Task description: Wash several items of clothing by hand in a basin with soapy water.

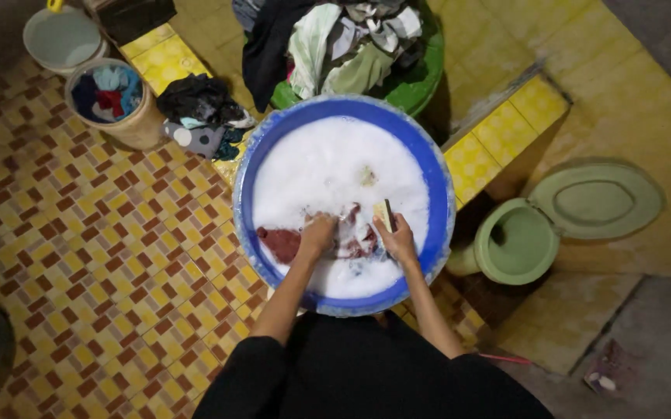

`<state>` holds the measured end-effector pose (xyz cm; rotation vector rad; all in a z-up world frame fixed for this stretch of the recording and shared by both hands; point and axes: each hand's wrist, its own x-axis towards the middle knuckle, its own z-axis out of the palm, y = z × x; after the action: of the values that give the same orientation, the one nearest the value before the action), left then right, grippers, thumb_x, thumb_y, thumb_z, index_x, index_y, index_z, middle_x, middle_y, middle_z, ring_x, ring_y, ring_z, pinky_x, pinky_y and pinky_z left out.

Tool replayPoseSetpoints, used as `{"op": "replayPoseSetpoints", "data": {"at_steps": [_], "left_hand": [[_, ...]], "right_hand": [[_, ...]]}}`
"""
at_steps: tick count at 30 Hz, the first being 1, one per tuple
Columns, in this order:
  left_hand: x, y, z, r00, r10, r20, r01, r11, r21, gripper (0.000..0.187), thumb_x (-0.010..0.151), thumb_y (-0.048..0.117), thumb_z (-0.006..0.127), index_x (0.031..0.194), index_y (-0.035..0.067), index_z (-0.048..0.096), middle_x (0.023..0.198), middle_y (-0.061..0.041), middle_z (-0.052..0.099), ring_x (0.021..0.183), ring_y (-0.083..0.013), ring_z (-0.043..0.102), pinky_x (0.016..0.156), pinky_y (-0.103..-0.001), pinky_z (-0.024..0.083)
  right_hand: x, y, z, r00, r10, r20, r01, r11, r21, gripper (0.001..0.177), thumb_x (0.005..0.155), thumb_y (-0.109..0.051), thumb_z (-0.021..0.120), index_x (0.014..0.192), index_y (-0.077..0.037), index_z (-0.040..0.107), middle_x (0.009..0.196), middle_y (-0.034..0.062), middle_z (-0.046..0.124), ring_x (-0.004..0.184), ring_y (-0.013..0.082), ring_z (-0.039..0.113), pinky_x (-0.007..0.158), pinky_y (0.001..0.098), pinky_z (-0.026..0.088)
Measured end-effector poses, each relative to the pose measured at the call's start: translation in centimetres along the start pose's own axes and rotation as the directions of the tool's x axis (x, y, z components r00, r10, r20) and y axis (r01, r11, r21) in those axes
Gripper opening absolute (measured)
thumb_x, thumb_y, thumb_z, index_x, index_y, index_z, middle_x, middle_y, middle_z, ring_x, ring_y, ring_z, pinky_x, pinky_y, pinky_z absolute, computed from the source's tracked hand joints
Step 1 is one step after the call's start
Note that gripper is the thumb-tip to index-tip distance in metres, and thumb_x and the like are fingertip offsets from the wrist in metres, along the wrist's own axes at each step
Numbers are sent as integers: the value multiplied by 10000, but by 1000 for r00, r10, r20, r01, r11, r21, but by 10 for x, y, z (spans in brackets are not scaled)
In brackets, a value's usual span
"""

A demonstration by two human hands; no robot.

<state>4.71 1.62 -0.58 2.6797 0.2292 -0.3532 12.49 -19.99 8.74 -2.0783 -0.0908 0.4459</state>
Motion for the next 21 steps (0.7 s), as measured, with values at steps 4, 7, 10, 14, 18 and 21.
{"op": "replayPoseSetpoints", "data": {"at_steps": [4, 7, 10, 14, 18, 21], "left_hand": [[-66, 25, -78, 934, 227, -275, -231, 973, 19, 350, 903, 89, 658, 1211, 246, 715, 1221, -88, 654, 1217, -279, 589, 1010, -520, 462], [-87, 25, -81, 787, 424, -449, -397, 904, 158, 343, 851, 82, 671, 1171, 198, 715, 1237, -100, 658, 1186, -298, 604, 968, -500, 504], [-90, 16, -68, 666, 483, -568, -427, 871, 241, 312, 875, 76, 674, 1170, 171, 705, 1260, -88, 667, 1144, -298, 656, 911, -462, 556], [-114, 46, -126, 641, 215, -737, -373, 926, -53, 317, 865, 32, 693, 1176, 88, 694, 1221, -124, 687, 1040, -304, 728, 801, -382, 607], [-123, 35, -126, 657, -6, -754, -248, 943, -223, 248, 859, 14, 717, 1104, 51, 704, 1100, -132, 713, 928, -333, 717, 745, -409, 574], [-126, 33, -134, 767, -107, -633, -109, 950, -292, 103, 935, 84, 757, 1012, 62, 692, 1004, -123, 688, 885, -303, 716, 747, -409, 568]], "right_hand": [[-5, -14, 1, 998, -43, -46, 49, 990, 132, 441, 936, -421, 749, 1110, -21, 686, 944, 113, 713, 817, 177, 640, 721, 334, 524], [-14, -58, -11, 996, -57, -71, 61, 996, 59, 427, 1006, -448, 676, 1161, -50, 678, 918, 119, 691, 785, 193, 618, 697, 343, 510], [-31, -102, -4, 985, -168, 34, 167, 985, 33, 465, 1000, -479, 617, 1271, -102, 629, 988, 97, 700, 835, 203, 649, 709, 347, 536], [-48, -122, 34, 947, -117, 299, 136, 990, -44, 557, 949, -505, 610, 1373, -146, 576, 1060, 149, 719, 923, 274, 715, 752, 401, 571], [-9, -17, 48, 982, -87, 168, 142, 925, -352, 525, 949, -494, 685, 1299, -109, 613, 1047, 213, 741, 942, 365, 708, 786, 473, 554], [-8, -27, 23, 993, -79, 86, 108, 909, -403, 590, 906, -543, 719, 1291, -108, 620, 1114, 192, 762, 984, 359, 748, 828, 478, 600]]}}
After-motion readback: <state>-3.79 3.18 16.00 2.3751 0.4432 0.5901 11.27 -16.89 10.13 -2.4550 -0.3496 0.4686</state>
